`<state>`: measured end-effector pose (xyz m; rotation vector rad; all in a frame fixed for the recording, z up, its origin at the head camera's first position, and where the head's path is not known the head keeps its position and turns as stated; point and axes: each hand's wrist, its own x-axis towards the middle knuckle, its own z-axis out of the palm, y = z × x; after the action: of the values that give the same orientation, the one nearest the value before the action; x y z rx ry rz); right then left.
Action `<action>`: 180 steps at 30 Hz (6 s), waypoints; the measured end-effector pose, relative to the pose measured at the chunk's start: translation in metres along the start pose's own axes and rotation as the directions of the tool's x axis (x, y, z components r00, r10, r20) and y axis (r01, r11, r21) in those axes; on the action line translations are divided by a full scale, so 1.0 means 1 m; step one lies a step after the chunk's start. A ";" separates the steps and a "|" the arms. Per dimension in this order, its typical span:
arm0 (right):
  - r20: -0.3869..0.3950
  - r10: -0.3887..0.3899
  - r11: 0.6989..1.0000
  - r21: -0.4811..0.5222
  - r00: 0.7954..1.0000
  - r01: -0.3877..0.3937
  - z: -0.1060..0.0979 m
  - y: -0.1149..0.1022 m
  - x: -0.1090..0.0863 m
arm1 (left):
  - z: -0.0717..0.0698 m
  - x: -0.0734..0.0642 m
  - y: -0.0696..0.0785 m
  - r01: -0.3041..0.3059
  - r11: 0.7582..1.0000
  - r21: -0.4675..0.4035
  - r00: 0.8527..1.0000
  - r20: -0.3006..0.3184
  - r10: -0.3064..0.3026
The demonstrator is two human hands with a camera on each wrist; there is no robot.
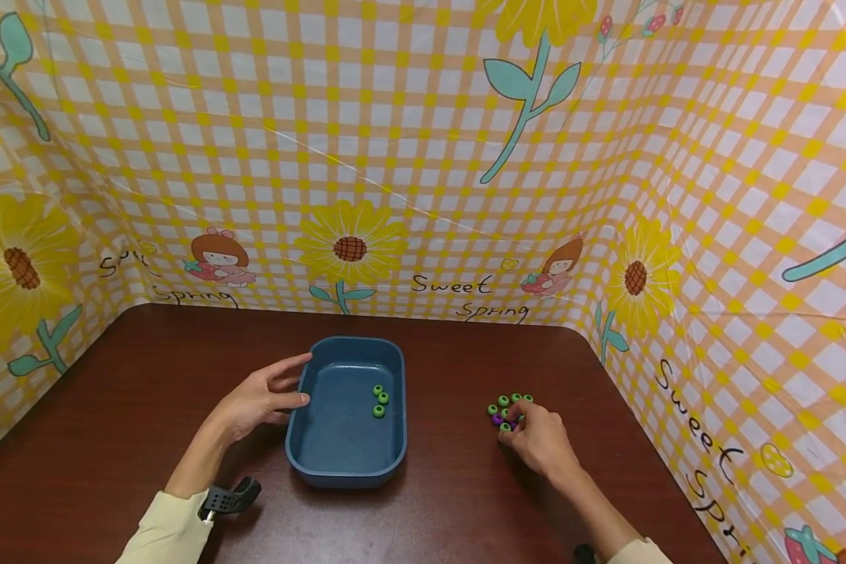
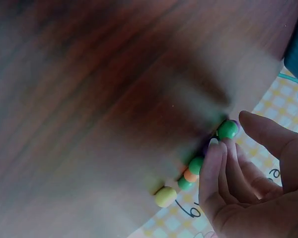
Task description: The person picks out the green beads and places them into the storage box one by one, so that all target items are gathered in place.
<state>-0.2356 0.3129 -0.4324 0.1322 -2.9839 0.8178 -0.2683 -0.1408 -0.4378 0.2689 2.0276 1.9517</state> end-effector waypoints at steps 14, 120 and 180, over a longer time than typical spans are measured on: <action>-0.001 -0.021 0.999 -0.042 1.000 0.021 0.004 0.000 0.002 | 0.001 -0.001 0.001 0.001 1.000 0.004 1.000 -0.012 -0.001; -0.153 -0.288 0.947 0.103 0.945 0.305 0.083 -0.166 0.054 | 0.001 -0.001 -0.001 0.003 1.000 -0.007 1.000 0.017 -0.003; -0.174 -0.280 0.959 -0.011 0.944 0.283 0.102 -0.161 0.050 | 0.001 -0.003 0.002 -0.005 1.000 0.019 1.000 0.010 0.004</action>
<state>-0.2725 0.1192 -0.4348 0.4523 -2.7103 0.7717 -0.2653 -0.1405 -0.4356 0.2872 2.0421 1.9308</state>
